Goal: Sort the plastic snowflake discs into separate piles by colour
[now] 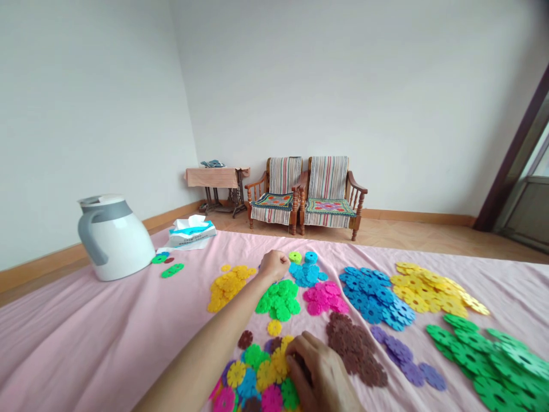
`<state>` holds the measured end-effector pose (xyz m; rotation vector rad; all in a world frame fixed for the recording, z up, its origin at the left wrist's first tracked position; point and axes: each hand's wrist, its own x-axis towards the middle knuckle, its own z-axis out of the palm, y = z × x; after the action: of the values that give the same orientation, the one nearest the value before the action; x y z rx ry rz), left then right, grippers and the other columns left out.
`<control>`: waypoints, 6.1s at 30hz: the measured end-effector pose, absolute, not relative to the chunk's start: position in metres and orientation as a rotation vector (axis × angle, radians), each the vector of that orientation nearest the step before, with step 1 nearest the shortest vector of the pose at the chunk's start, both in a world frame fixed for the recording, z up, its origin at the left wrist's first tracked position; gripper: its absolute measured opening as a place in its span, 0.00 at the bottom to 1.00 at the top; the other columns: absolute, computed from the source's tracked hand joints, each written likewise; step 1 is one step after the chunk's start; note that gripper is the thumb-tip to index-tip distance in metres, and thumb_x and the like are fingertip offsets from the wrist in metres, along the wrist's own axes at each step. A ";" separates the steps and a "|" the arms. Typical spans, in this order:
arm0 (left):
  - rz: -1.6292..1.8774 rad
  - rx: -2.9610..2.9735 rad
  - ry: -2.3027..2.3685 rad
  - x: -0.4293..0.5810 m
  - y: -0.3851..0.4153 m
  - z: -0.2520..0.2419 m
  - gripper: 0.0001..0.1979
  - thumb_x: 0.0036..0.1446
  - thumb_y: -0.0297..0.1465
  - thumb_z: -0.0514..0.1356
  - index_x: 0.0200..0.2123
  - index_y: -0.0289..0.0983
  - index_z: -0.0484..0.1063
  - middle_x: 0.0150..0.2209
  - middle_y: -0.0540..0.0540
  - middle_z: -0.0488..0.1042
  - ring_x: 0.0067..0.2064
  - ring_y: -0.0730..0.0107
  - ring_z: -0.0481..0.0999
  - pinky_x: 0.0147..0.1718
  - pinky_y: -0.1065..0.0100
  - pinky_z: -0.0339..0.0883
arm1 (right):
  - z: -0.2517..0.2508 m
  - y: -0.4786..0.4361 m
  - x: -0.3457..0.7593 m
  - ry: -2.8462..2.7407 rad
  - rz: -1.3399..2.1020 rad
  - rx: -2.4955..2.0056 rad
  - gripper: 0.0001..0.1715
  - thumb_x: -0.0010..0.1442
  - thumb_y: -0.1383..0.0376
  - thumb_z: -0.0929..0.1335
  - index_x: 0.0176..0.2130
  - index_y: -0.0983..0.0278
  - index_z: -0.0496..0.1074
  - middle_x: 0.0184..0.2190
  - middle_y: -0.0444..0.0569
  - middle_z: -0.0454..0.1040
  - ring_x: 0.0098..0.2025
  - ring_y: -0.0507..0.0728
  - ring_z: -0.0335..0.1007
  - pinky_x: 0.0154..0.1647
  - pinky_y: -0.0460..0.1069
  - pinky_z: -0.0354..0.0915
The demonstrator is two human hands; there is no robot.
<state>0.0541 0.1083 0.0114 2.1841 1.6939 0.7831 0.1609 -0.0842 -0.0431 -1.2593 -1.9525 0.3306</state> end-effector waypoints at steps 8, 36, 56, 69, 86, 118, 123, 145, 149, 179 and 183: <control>0.875 2.090 1.572 0.055 0.100 0.007 0.09 0.51 0.28 0.57 0.25 0.36 0.77 0.23 0.49 0.77 0.29 0.69 0.76 0.25 0.76 0.60 | -0.040 -0.086 0.162 -1.961 0.347 -1.248 0.13 0.62 0.63 0.59 0.29 0.61 0.67 0.26 0.44 0.70 0.27 0.51 0.68 0.27 0.44 0.56; 0.755 2.313 1.375 -0.054 -0.010 -0.001 0.11 0.55 0.29 0.53 0.32 0.37 0.77 0.25 0.49 0.75 0.27 0.70 0.72 0.28 0.73 0.60 | 0.003 -0.111 0.168 -2.300 0.385 -1.305 0.06 0.52 0.66 0.68 0.34 0.62 0.69 0.35 0.51 0.72 0.39 0.61 0.67 0.39 0.53 0.63; 0.610 2.352 1.233 -0.047 -0.018 0.005 0.09 0.50 0.23 0.53 0.26 0.35 0.72 0.26 0.50 0.72 0.27 0.73 0.70 0.27 0.75 0.59 | 0.016 -0.058 0.166 -1.795 0.860 -1.326 0.03 0.49 0.70 0.65 0.24 0.64 0.67 0.18 0.38 0.62 0.22 0.48 0.58 0.21 0.44 0.51; 0.656 2.347 1.166 -0.052 -0.010 -0.003 0.08 0.51 0.23 0.54 0.27 0.35 0.73 0.26 0.50 0.73 0.27 0.74 0.71 0.26 0.76 0.58 | -0.002 -0.049 0.146 -1.872 0.657 -1.360 0.06 0.52 0.69 0.63 0.28 0.62 0.70 0.22 0.43 0.71 0.26 0.53 0.68 0.27 0.46 0.59; 0.796 2.384 1.202 -0.042 -0.021 0.001 0.08 0.50 0.22 0.55 0.26 0.35 0.73 0.24 0.51 0.68 0.27 0.75 0.67 0.26 0.75 0.55 | 0.000 -0.066 0.153 -2.192 0.646 -1.404 0.12 0.41 0.77 0.62 0.27 0.63 0.67 0.26 0.43 0.68 0.29 0.51 0.63 0.29 0.45 0.56; 0.668 2.147 0.922 -0.036 -0.031 0.001 0.06 0.51 0.29 0.61 0.33 0.33 0.75 0.26 0.50 0.71 0.26 0.75 0.68 0.26 0.76 0.60 | 0.012 -0.059 0.154 -2.011 0.764 -1.407 0.06 0.48 0.73 0.63 0.25 0.62 0.63 0.18 0.36 0.60 0.22 0.48 0.56 0.21 0.43 0.48; 0.701 2.056 0.927 -0.036 -0.029 -0.001 0.06 0.52 0.30 0.60 0.29 0.32 0.73 0.22 0.52 0.66 0.24 0.77 0.63 0.23 0.76 0.56 | 0.008 -0.058 0.155 -1.997 0.768 -1.416 0.05 0.49 0.72 0.63 0.24 0.63 0.63 0.18 0.37 0.60 0.22 0.48 0.56 0.21 0.44 0.48; 1.195 1.953 1.498 -0.070 0.011 -0.003 0.05 0.49 0.30 0.57 0.25 0.36 0.69 0.22 0.52 0.70 0.25 0.74 0.69 0.25 0.75 0.61 | -0.012 -0.061 0.143 -1.829 0.749 -1.387 0.08 0.57 0.64 0.61 0.27 0.61 0.65 0.20 0.40 0.65 0.23 0.51 0.62 0.22 0.45 0.53; 1.236 1.848 1.937 -0.098 0.030 -0.005 0.05 0.49 0.31 0.57 0.25 0.37 0.71 0.24 0.51 0.74 0.27 0.71 0.73 0.27 0.74 0.62 | -0.013 -0.063 0.143 -1.858 0.715 -1.363 0.09 0.58 0.64 0.61 0.27 0.61 0.65 0.20 0.40 0.66 0.23 0.51 0.62 0.23 0.45 0.53; 0.744 2.462 1.052 -0.049 -0.017 -0.002 0.08 0.51 0.22 0.58 0.30 0.37 0.77 0.28 0.49 0.73 0.32 0.71 0.70 0.31 0.73 0.62 | -0.007 -0.067 0.148 -2.117 0.383 -1.387 0.13 0.55 0.70 0.63 0.39 0.63 0.74 0.36 0.51 0.72 0.42 0.59 0.67 0.43 0.52 0.61; 0.696 2.529 1.027 -0.047 -0.018 0.001 0.08 0.50 0.22 0.58 0.27 0.36 0.76 0.25 0.49 0.73 0.32 0.70 0.70 0.33 0.72 0.61 | -0.003 -0.070 0.145 -2.194 0.332 -1.409 0.14 0.58 0.69 0.62 0.41 0.63 0.73 0.38 0.53 0.71 0.43 0.61 0.65 0.45 0.54 0.61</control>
<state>-0.0471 -0.0175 0.0006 2.5289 1.0265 0.6959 0.1454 -0.0701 -0.0026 -1.4093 -2.1940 0.3319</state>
